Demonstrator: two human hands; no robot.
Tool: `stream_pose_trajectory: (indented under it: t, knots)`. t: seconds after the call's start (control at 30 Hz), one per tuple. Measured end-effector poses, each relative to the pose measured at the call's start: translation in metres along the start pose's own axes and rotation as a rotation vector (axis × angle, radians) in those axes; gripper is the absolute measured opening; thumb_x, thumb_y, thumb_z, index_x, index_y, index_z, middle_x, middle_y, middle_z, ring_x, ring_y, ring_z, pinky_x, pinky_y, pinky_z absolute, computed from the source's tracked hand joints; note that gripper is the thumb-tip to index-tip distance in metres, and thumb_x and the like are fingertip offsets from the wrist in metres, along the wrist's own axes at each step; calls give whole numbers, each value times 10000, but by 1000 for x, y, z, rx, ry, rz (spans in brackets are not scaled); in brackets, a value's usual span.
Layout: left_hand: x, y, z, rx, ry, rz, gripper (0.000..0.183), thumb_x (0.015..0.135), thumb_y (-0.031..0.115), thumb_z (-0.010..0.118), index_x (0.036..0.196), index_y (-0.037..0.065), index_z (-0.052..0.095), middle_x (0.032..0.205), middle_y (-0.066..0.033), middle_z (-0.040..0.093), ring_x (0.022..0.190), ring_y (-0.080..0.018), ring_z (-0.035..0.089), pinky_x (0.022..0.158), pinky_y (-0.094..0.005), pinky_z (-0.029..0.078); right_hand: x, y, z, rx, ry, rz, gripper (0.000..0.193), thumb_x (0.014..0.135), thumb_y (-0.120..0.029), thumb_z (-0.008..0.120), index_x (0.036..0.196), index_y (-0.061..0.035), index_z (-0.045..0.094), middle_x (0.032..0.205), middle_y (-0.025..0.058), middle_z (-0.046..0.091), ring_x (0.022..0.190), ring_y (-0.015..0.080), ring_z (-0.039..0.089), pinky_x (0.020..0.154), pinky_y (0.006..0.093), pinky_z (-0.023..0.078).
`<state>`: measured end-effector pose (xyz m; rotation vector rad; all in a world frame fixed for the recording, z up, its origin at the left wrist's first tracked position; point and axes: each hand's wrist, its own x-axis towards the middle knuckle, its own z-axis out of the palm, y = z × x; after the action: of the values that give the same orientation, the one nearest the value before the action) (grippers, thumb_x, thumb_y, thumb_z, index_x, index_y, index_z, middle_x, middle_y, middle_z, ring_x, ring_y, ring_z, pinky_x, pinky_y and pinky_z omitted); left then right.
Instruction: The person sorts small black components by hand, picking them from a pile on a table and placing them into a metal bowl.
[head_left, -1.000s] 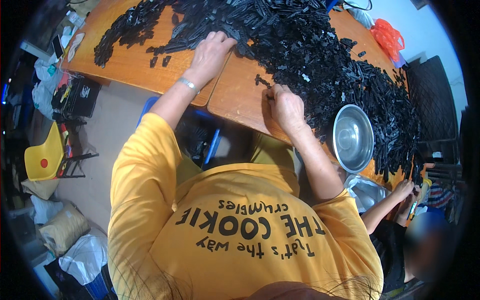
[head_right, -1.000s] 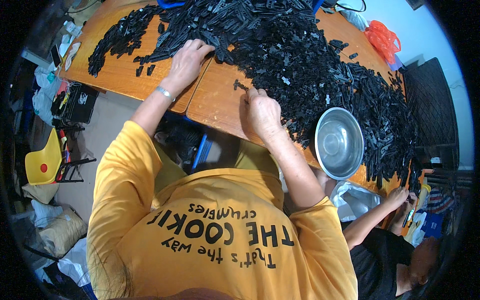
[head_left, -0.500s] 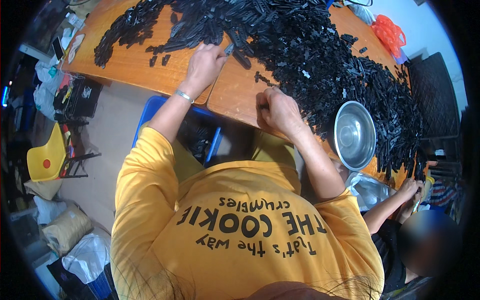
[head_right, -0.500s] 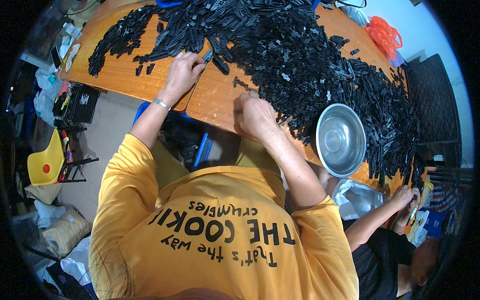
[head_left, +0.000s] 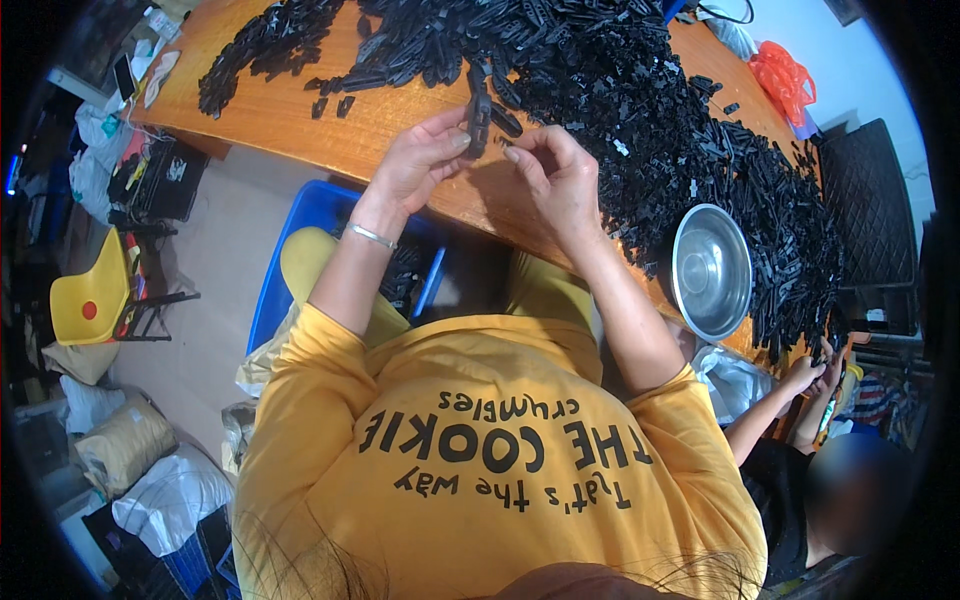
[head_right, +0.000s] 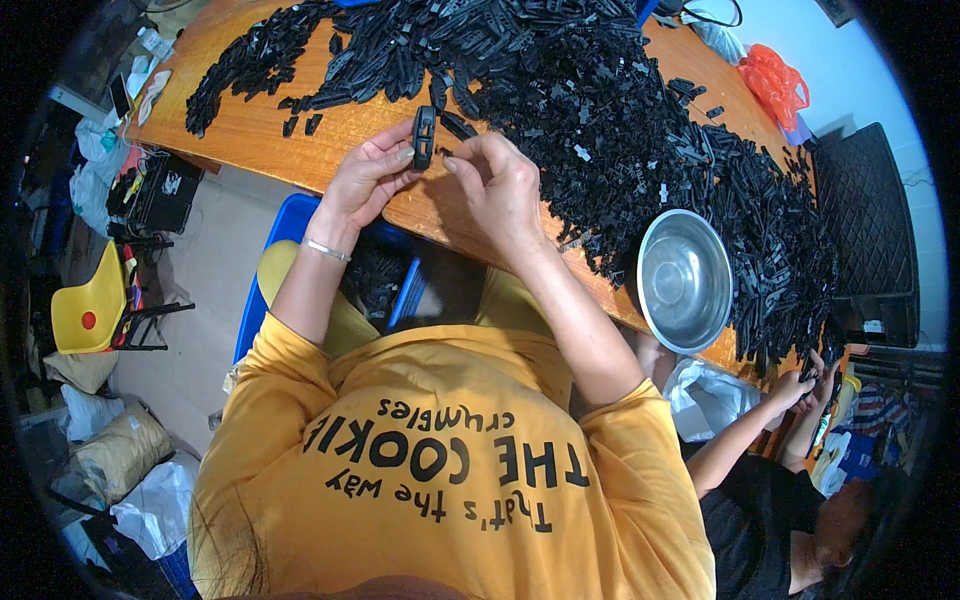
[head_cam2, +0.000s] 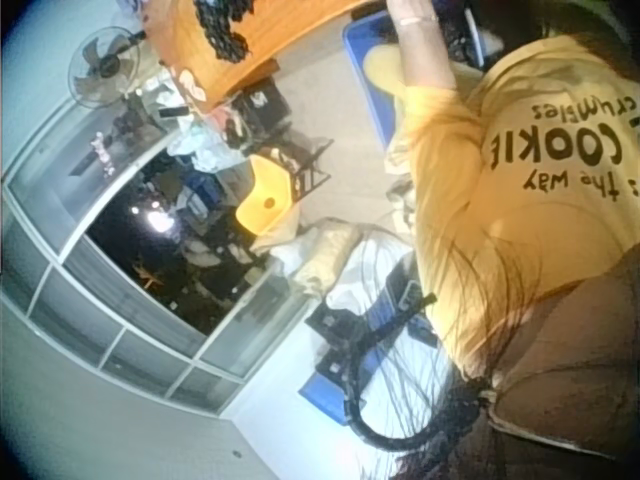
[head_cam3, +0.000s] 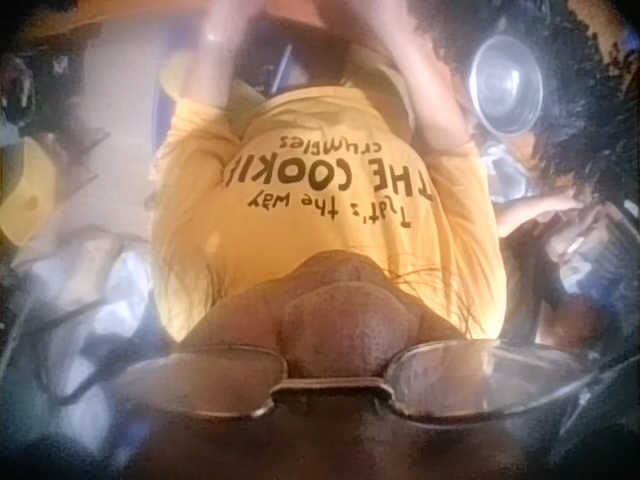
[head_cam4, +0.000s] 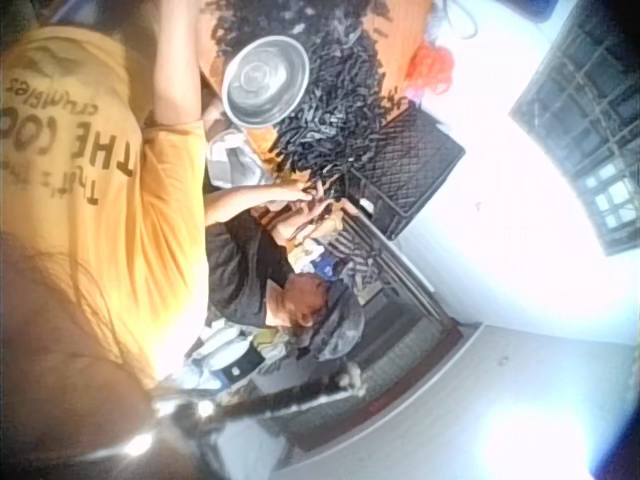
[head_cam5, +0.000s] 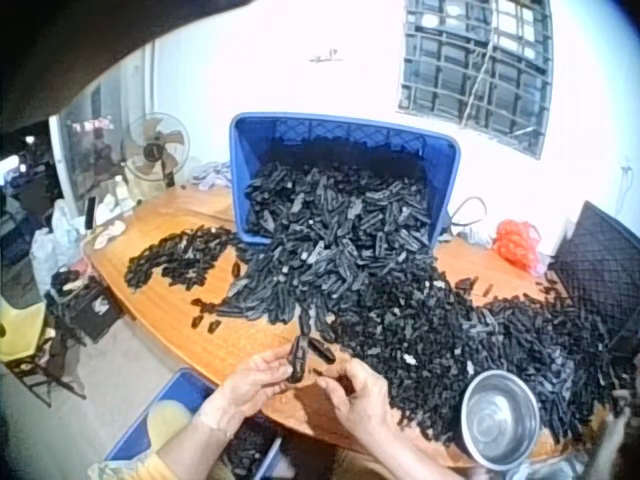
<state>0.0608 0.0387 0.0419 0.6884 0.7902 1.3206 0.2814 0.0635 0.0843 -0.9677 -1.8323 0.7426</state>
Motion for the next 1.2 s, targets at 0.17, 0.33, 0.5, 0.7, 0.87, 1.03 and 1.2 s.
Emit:
stream_pose_trajectory:
  t: [0.17,0.33,0.5,0.7,0.87,1.03,1.2]
  knots:
    - [-12,5,16,-111,-185,-2,466,992,27,692,1441,7,571,1288,-112,704,1134,-181,707,978,-314,598,3,-15,6,87,74,-84,151,851,-7,825,921,-9,690,847,97,685,726,207,715,636,312,563]
    - [-15,11,21,-104,-217,8,410,993,19,686,1392,14,588,1257,-103,705,1121,-180,705,967,-314,597,3,-26,2,-10,90,-337,198,808,56,813,911,-28,668,883,106,670,752,242,707,614,324,579]
    - [-15,11,27,-152,-222,25,400,1000,24,683,1387,23,583,1257,-83,691,1111,-168,695,974,-313,589,5,-29,0,-41,90,-370,207,808,70,803,924,-31,665,905,112,665,769,261,712,615,342,585]
    - [-14,5,29,-91,-179,77,392,1033,65,657,1413,21,576,1265,-79,688,1118,-169,693,972,-326,593,4,-27,0,-73,77,-385,211,807,69,799,935,-37,668,910,114,665,796,279,716,635,353,588]
    - [-15,4,33,-146,-149,45,375,1084,128,591,1438,10,560,1243,-90,698,1084,-160,703,918,-318,611,4,-28,-4,-82,22,-374,203,806,63,801,935,-35,680,920,108,671,810,291,715,659,365,586]
    - [-15,5,26,-90,-104,47,343,1098,166,578,1399,3,602,1158,-97,728,934,-139,723,797,-281,619,4,-29,-11,-90,-62,-339,222,786,67,803,947,-38,691,930,100,681,847,296,715,702,379,588]
    - [-16,6,30,19,-7,41,304,1086,234,618,1254,-7,696,1010,-78,749,770,-124,704,698,-240,592,7,-26,-14,-101,-159,-386,196,802,35,801,940,-44,687,920,111,672,838,313,710,684,387,581]
